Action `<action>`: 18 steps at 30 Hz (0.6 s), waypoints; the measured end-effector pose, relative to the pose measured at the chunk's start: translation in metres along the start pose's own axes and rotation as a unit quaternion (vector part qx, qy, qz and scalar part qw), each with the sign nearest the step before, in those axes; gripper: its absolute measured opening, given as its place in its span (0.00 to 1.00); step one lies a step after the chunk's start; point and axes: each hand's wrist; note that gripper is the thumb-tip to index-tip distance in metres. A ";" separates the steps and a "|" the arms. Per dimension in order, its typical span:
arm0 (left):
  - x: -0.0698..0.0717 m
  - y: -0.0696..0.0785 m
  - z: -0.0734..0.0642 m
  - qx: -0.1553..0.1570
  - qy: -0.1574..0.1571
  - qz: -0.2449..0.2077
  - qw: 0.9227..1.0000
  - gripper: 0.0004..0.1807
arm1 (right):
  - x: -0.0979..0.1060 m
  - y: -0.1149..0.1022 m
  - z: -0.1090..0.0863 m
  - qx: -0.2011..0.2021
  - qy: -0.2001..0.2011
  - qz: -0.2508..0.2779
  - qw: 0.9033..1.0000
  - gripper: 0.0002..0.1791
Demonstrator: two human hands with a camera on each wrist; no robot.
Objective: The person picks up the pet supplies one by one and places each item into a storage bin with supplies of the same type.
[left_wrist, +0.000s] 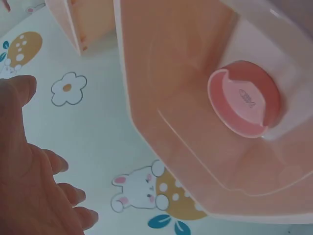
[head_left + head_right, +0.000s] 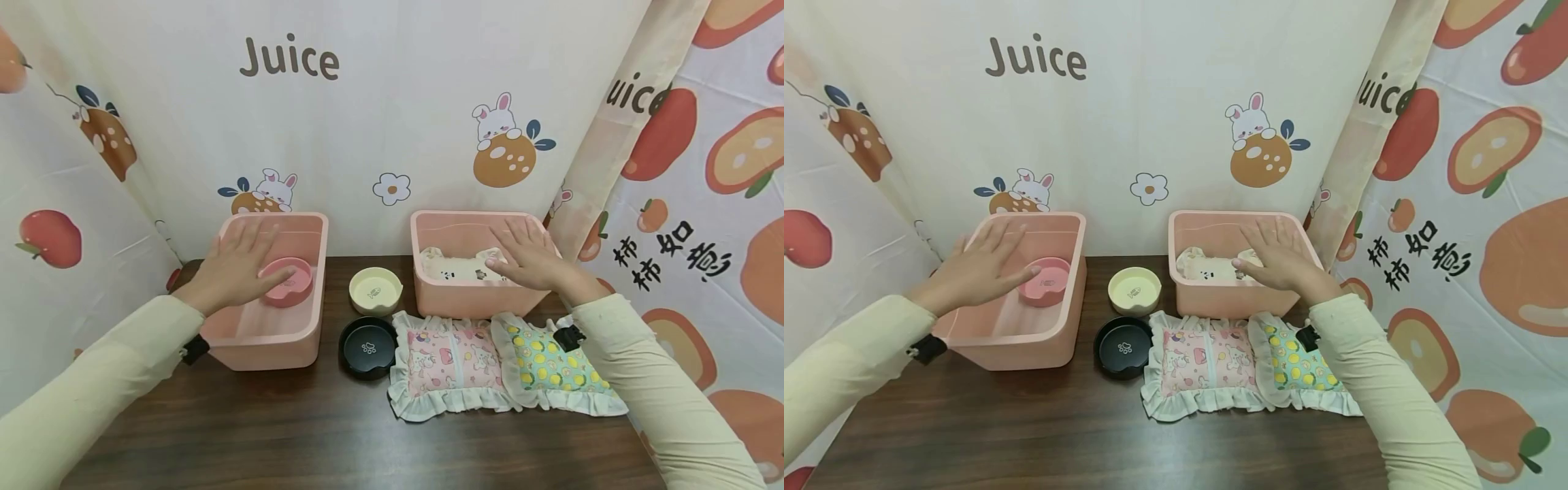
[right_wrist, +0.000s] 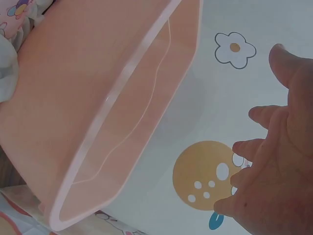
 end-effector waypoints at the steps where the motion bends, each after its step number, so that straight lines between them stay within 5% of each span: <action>1: 0.000 -0.002 -0.002 0.004 -0.002 -0.002 1.000 0.51 | 0.000 0.000 0.000 0.002 0.000 0.002 1.000 0.42; 18: -0.031 -0.049 -0.047 0.051 -0.020 -0.057 0.997 0.55 | -0.009 -0.011 -0.002 0.031 -0.003 0.011 0.999 0.43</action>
Point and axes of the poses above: each hand's wrist, its own z-axis towards the middle knuckle, its own x-axis out of the back of the hand, y = z × x, and after that the axes turned 1 degree about x, right-handed
